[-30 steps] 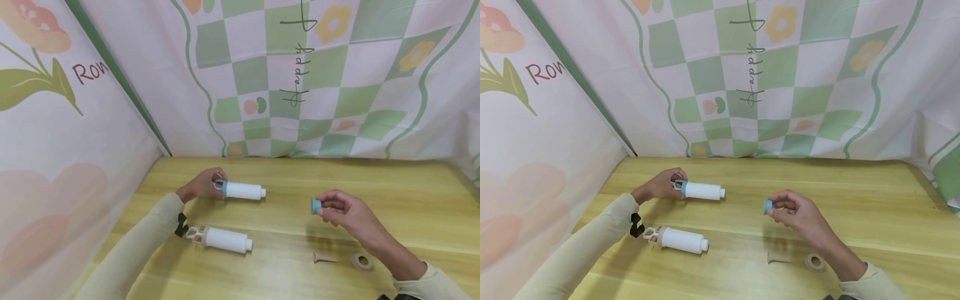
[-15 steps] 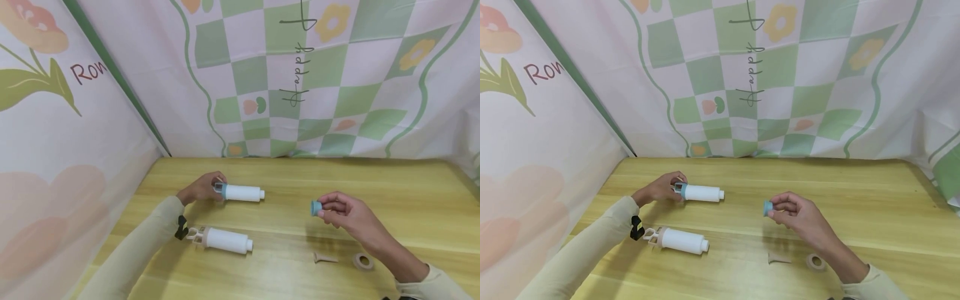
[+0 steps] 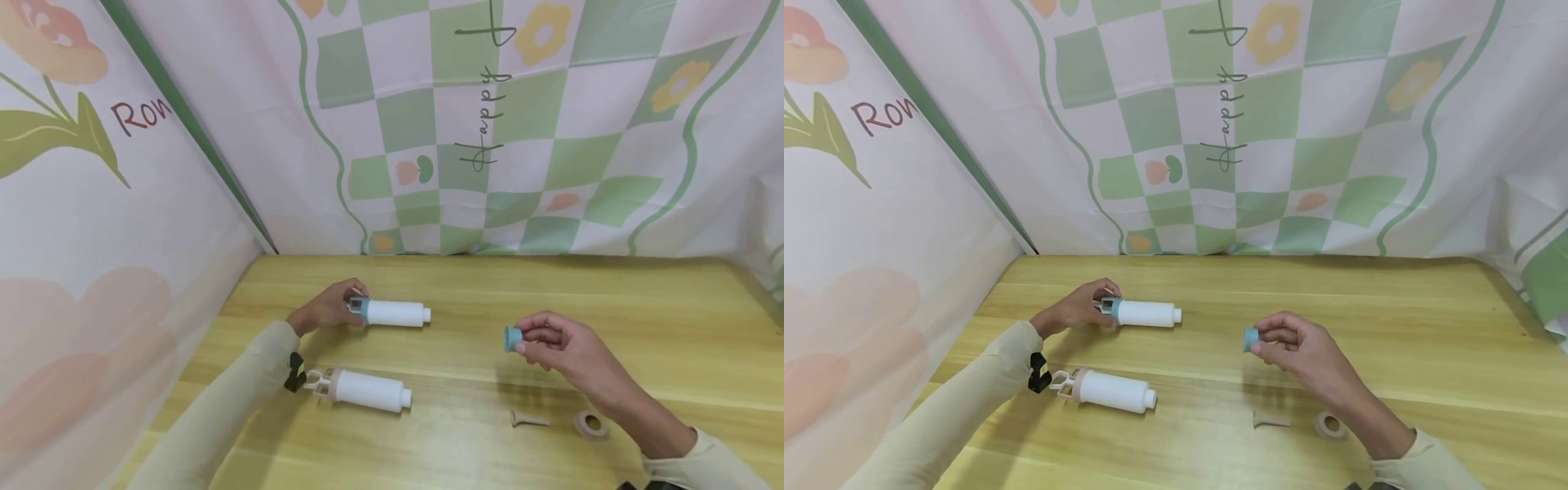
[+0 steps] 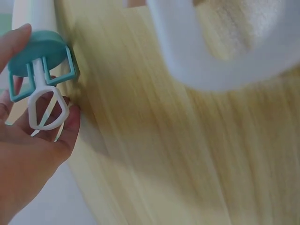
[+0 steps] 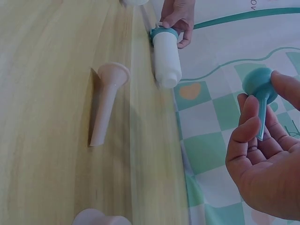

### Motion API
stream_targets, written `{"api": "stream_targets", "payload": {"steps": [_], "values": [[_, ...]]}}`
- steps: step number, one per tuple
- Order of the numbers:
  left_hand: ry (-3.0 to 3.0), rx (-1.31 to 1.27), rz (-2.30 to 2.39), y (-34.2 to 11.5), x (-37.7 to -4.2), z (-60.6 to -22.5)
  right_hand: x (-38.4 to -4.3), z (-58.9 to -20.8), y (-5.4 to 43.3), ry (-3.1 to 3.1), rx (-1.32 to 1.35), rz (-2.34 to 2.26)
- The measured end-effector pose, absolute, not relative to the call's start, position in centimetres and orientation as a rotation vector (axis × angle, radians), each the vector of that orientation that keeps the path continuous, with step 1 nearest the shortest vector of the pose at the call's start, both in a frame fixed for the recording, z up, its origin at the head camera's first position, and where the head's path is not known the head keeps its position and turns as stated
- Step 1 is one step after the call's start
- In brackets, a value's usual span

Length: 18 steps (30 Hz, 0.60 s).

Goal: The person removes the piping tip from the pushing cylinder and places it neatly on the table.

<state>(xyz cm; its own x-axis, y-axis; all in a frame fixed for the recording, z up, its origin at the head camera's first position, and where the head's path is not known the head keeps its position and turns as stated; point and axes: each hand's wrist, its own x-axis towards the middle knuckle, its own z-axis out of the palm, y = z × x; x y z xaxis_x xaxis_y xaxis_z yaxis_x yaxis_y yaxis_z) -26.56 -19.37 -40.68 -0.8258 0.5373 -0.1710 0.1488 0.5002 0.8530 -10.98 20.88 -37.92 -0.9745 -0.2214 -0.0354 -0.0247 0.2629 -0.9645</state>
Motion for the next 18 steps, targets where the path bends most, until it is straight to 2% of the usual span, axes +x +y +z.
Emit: {"api": "stream_targets", "payload": {"steps": [18], "values": [[2.362, 0.479, 1.345, -20.27, -26.53, -40.56, -10.94, -38.18, 20.78, 2.356, -0.244, -1.811]]}}
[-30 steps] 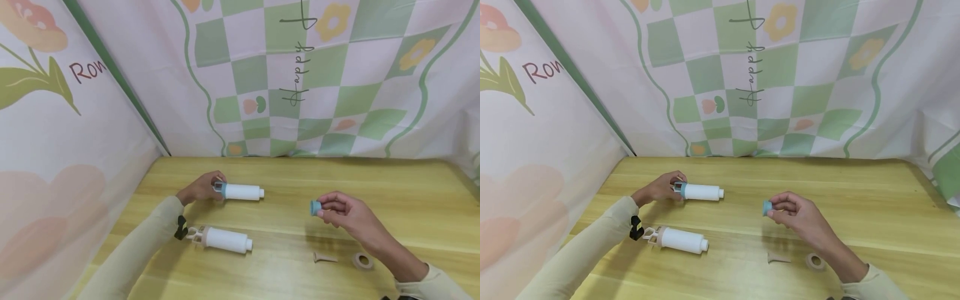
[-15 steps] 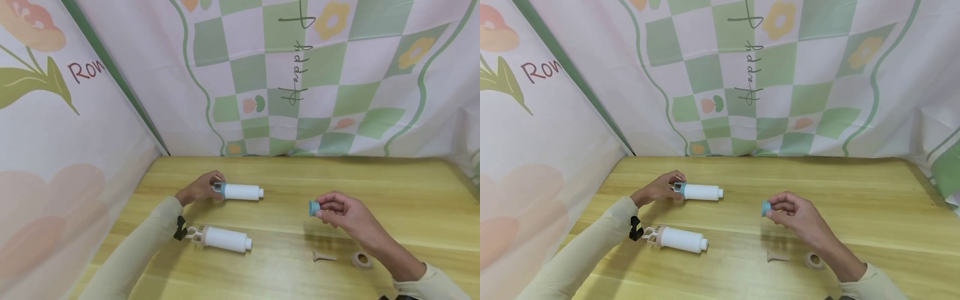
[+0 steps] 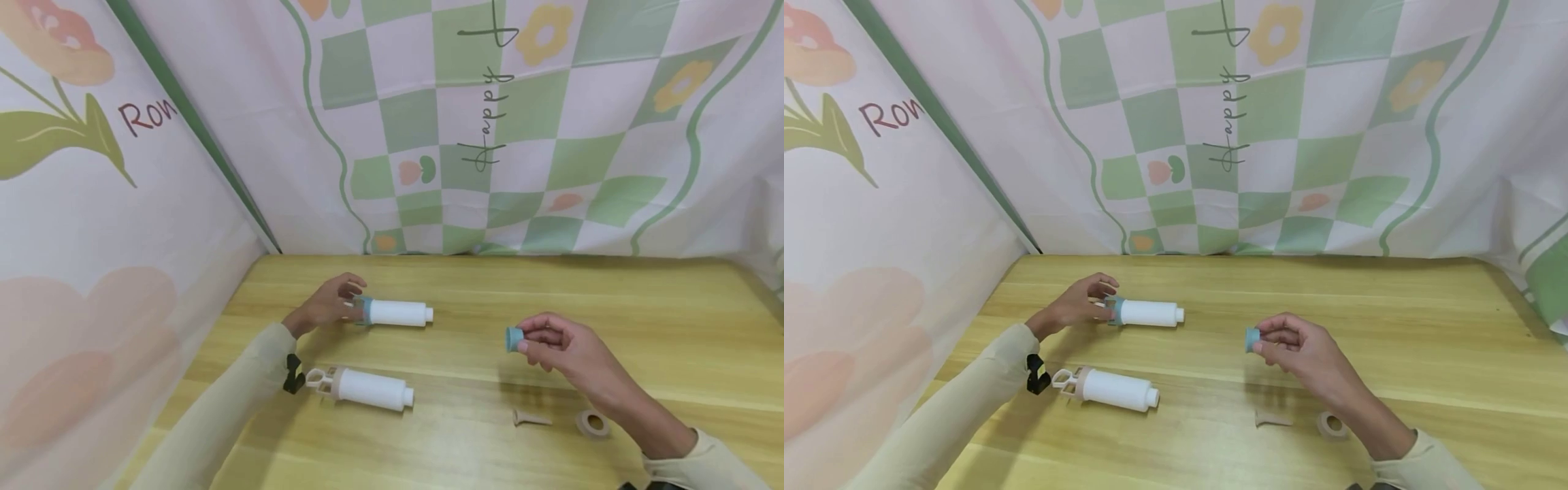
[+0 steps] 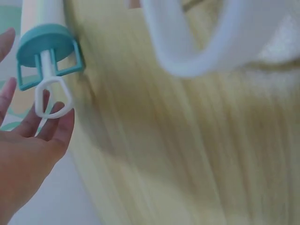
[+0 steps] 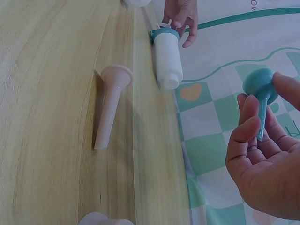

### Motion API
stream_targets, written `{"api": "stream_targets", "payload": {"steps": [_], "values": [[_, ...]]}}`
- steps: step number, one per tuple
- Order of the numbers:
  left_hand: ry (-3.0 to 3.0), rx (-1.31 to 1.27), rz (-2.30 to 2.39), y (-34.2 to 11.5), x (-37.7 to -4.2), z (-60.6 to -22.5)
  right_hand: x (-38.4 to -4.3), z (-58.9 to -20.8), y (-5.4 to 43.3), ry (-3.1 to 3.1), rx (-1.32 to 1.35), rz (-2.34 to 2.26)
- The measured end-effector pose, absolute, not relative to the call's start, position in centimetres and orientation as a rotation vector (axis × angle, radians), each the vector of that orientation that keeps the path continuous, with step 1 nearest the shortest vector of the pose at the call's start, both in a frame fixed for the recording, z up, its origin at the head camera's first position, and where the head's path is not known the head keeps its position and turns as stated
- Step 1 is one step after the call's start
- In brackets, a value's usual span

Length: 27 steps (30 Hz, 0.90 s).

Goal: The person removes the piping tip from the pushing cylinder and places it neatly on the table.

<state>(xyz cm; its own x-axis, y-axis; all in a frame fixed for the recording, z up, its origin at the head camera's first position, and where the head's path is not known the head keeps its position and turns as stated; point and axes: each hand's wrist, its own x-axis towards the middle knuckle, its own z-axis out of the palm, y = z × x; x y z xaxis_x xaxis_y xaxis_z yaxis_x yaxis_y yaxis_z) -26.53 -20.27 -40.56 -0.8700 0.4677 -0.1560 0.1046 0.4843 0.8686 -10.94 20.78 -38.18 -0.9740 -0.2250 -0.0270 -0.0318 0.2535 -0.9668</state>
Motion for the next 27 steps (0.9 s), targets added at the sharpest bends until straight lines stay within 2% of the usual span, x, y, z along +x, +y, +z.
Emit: {"api": "stream_targets", "payload": {"steps": [12, 27], "values": [[2.533, 0.428, 1.346, -21.5, -26.2, -39.2, -10.8, -38.3, 20.3, 2.344, -0.294, -1.876], [2.600, 0.471, 1.524, -19.7, -22.3, -37.0, -10.2, -37.8, 20.1, 2.363, -0.373, -1.898]]}}
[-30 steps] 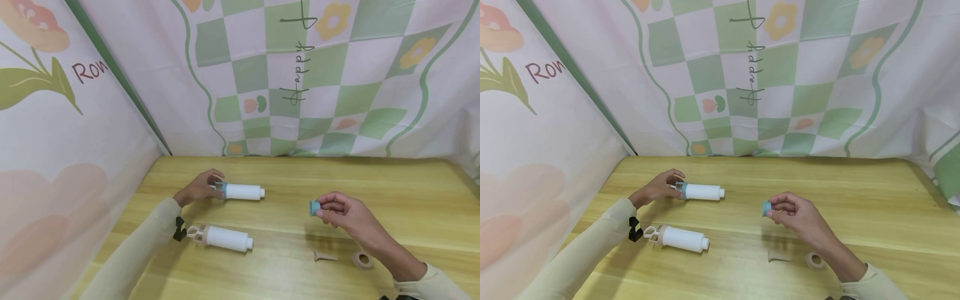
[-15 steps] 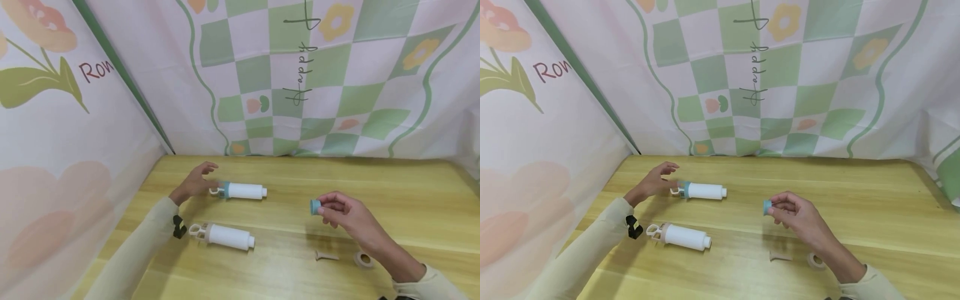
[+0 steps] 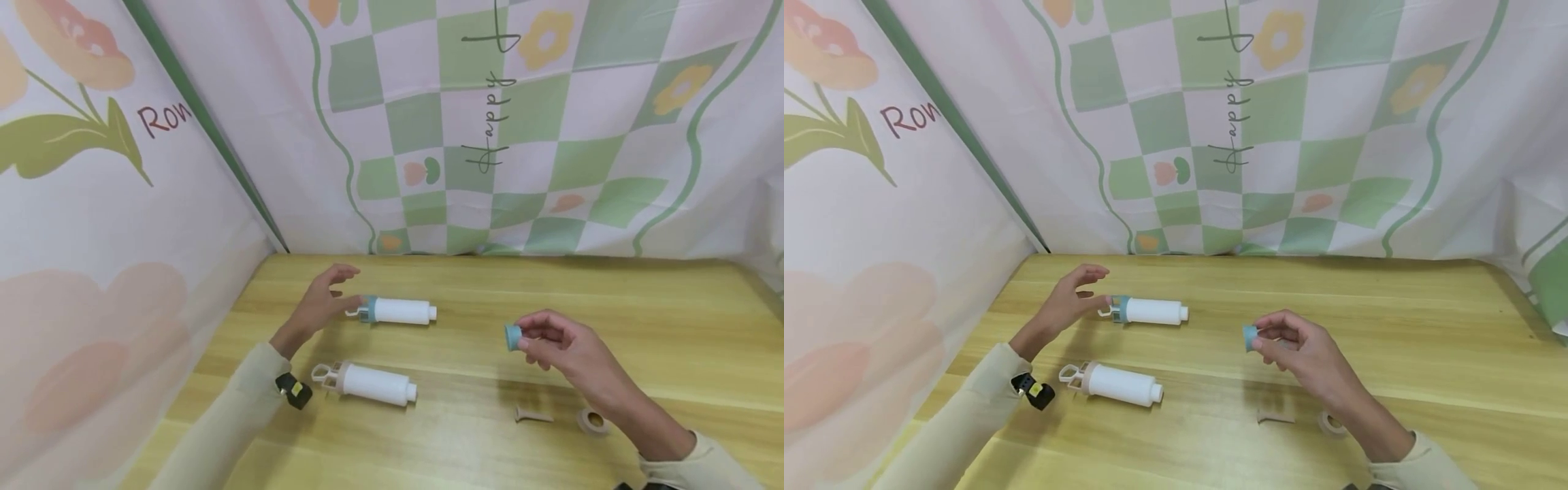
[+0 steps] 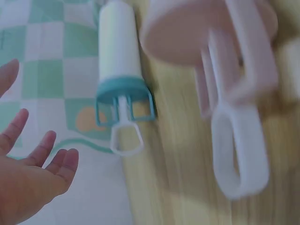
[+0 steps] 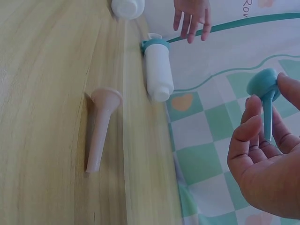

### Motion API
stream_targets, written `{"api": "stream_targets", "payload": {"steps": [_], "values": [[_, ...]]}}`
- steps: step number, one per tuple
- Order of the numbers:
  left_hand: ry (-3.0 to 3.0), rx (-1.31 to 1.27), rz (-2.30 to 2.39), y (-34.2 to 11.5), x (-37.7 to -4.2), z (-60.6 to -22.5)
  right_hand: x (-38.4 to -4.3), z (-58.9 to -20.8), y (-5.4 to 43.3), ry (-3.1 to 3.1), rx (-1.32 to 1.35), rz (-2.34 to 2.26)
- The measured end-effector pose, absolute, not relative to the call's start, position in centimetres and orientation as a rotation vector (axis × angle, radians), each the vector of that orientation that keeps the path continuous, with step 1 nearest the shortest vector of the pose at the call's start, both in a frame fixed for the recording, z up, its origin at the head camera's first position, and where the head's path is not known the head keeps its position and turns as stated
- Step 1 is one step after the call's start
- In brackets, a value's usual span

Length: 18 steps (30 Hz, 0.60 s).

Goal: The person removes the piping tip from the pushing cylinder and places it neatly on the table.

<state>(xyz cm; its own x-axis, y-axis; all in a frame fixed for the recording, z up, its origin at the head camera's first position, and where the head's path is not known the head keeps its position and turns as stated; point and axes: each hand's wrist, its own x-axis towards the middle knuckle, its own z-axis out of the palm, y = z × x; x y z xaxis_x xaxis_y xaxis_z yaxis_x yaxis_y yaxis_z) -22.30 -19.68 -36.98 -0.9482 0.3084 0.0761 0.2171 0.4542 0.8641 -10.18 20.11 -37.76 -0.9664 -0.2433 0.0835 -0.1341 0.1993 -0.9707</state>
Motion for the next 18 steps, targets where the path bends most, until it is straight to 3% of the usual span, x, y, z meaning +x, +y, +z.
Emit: {"api": "stream_targets", "payload": {"steps": [18], "values": [[2.490, 0.678, 1.615, -15.9, -17.6, -34.9, -9.2, -37.5, 20.4, 2.347, -0.360, -1.956]]}}
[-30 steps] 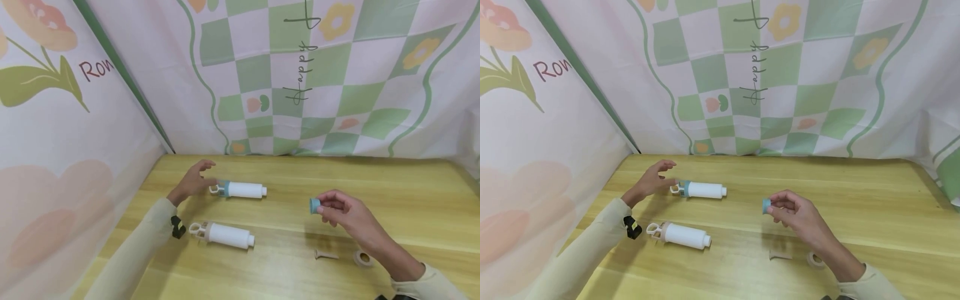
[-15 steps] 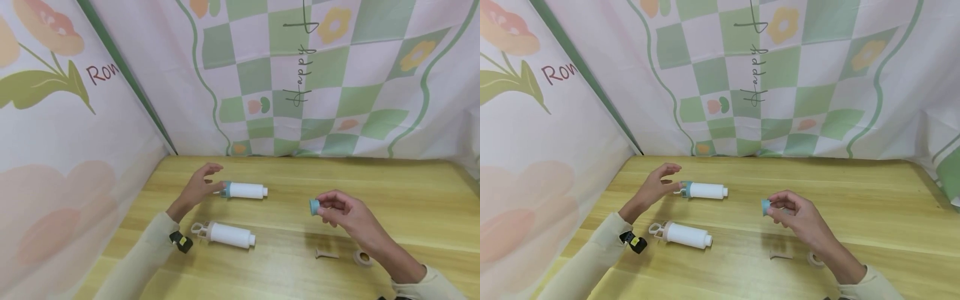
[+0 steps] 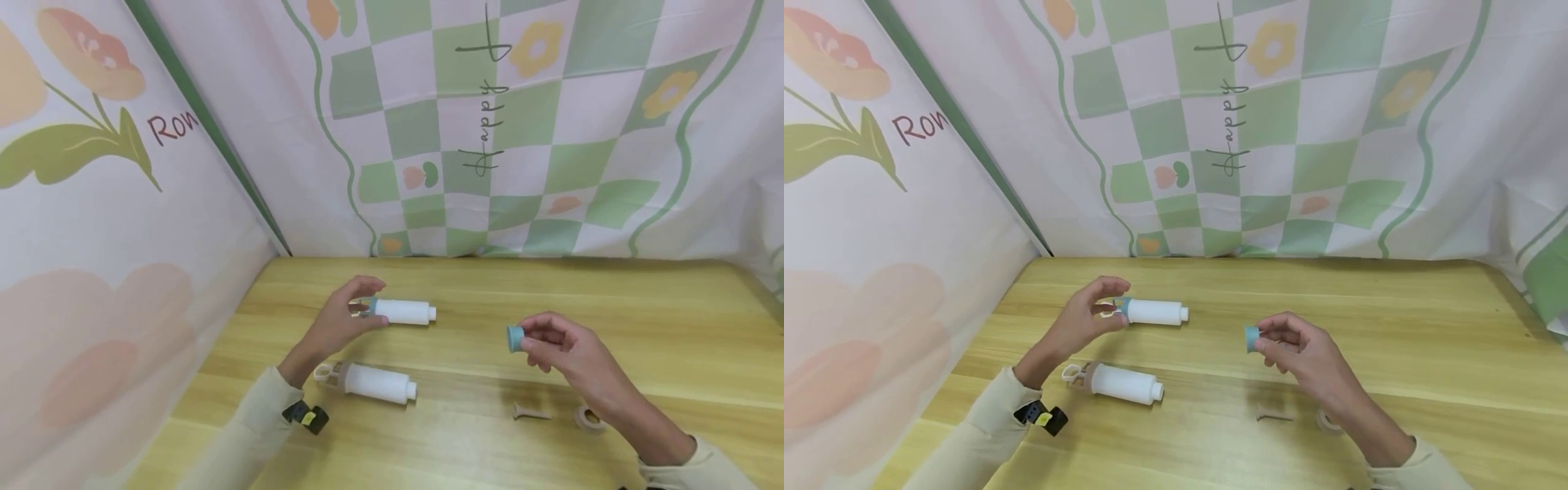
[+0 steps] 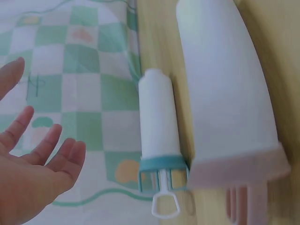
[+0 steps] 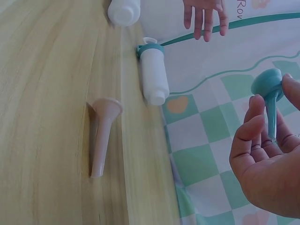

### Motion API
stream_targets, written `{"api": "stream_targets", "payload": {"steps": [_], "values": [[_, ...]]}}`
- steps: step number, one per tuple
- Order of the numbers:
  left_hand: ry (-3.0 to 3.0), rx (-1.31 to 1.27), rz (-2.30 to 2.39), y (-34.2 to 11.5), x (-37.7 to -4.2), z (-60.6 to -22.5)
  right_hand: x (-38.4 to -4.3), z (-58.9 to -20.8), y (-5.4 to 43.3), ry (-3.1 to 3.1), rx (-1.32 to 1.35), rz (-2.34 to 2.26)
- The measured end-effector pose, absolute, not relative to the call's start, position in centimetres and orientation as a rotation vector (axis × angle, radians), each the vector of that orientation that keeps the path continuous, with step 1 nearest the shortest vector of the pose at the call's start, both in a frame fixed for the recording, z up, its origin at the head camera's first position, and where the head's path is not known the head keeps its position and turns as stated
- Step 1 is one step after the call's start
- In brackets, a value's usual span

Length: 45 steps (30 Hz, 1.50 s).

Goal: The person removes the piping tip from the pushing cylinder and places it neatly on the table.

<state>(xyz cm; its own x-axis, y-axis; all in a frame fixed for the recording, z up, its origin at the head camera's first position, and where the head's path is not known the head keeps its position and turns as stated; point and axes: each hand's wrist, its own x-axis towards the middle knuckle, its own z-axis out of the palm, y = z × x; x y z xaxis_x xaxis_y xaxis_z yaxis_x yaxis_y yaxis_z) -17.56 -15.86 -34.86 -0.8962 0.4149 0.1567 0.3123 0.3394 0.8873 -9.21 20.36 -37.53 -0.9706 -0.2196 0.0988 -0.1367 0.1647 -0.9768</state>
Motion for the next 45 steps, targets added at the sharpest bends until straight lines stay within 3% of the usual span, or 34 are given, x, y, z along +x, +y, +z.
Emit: {"api": "stream_targets", "payload": {"steps": [24, 45], "values": [[2.358, 0.910, 1.635, -11.8, -14.4, -35.1, -8.4, -37.1, 20.2, 2.330, -0.384, -1.973], [2.345, 0.919, 1.597, -9.4, -12.7, -35.9, -7.7, -37.1, 19.9, 2.330, -0.366, -1.972]]}}
